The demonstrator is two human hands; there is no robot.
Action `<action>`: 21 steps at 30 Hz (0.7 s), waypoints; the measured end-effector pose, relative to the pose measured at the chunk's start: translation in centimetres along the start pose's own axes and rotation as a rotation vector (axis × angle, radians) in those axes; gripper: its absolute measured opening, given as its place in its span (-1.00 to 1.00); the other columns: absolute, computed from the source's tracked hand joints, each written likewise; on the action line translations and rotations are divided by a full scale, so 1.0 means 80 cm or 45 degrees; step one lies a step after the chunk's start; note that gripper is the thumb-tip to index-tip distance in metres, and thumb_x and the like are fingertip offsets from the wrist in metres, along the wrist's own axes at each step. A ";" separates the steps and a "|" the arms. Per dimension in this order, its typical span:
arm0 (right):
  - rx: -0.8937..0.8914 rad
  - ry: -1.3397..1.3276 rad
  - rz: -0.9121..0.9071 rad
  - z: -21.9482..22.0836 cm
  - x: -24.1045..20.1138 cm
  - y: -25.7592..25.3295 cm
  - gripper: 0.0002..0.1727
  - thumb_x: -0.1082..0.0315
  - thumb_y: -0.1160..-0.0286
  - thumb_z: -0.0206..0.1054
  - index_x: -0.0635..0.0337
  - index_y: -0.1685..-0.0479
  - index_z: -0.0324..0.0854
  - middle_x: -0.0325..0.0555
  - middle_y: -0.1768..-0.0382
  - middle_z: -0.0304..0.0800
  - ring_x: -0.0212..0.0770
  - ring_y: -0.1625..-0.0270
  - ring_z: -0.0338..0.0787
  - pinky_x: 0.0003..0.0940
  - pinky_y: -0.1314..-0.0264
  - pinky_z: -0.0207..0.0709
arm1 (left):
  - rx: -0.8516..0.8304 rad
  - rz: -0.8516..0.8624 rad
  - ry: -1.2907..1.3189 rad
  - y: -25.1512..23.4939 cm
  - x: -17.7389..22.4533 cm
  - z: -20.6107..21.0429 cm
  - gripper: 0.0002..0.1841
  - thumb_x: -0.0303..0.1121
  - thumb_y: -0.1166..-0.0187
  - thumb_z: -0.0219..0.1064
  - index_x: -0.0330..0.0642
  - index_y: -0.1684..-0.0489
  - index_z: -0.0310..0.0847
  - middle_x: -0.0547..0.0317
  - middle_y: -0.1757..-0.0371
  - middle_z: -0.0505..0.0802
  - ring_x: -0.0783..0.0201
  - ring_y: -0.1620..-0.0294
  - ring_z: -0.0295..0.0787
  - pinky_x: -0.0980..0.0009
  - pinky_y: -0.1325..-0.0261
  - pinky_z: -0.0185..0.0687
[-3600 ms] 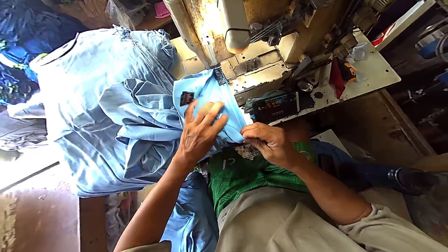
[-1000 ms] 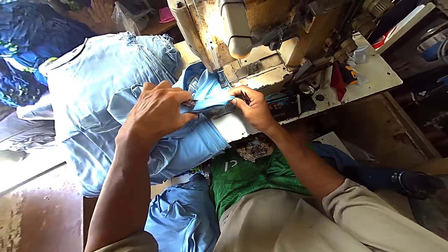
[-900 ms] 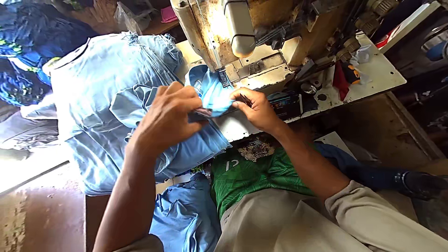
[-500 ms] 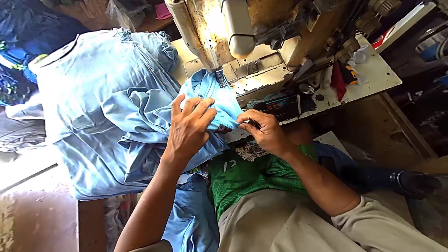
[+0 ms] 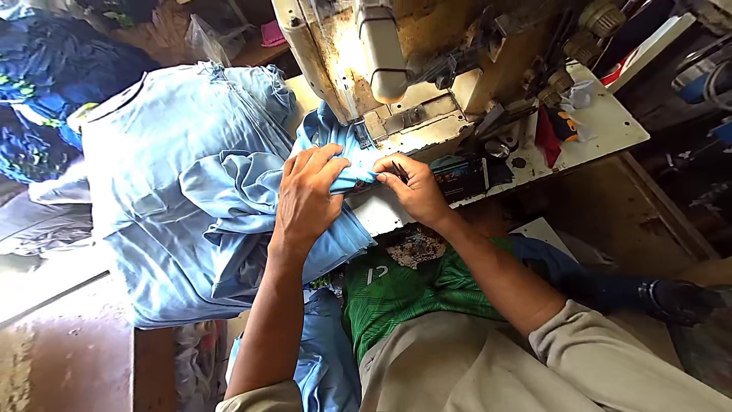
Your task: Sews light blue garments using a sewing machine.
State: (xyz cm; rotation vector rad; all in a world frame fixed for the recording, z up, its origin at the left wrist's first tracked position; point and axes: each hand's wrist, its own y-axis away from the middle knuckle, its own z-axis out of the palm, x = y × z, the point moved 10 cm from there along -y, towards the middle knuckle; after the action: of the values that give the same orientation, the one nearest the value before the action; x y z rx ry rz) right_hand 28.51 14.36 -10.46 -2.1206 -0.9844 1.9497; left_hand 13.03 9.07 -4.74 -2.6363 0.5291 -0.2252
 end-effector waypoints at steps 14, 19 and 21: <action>0.664 0.672 -0.377 -0.298 -0.138 0.010 -0.67 0.28 -0.75 0.27 0.32 -0.28 0.67 -0.06 -0.02 0.82 -0.34 0.23 0.74 -0.36 0.17 0.68 | 0.207 -0.668 0.270 -0.043 -0.090 -0.036 -0.39 0.02 -0.54 0.43 -0.11 -0.51 0.59 -0.14 -0.71 0.46 -0.11 -0.70 0.36 -0.12 -0.64 0.37; 0.823 0.265 0.062 -0.466 -0.064 -0.088 -0.77 0.10 -0.76 0.21 -0.10 -0.21 0.56 -0.50 0.47 0.43 -0.53 0.68 0.24 -0.59 0.66 0.21 | -0.258 -0.924 0.202 -0.075 -0.114 0.029 0.13 0.14 -0.14 0.70 -0.26 -0.76 0.24 -0.37 -0.57 0.56 -0.37 -0.60 0.44 -0.46 -0.49 0.38; 0.596 0.047 0.231 -0.461 -0.035 -0.128 -0.92 0.10 -0.78 0.14 -0.26 -0.06 0.48 -0.55 0.51 0.43 -0.56 0.70 0.27 -0.63 0.68 0.25 | -0.336 -0.939 0.096 -0.081 -0.105 0.035 -0.10 0.00 -0.22 0.66 -0.28 -0.59 0.44 -0.32 -0.46 0.64 -0.35 -0.54 0.51 -0.46 -0.37 0.47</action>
State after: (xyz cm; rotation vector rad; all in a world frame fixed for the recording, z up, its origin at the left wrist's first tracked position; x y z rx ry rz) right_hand 58.62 33.77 3.40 -2.0132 -0.2897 1.9631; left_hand 8.18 18.93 -4.92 -2.9779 -0.4499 -0.5029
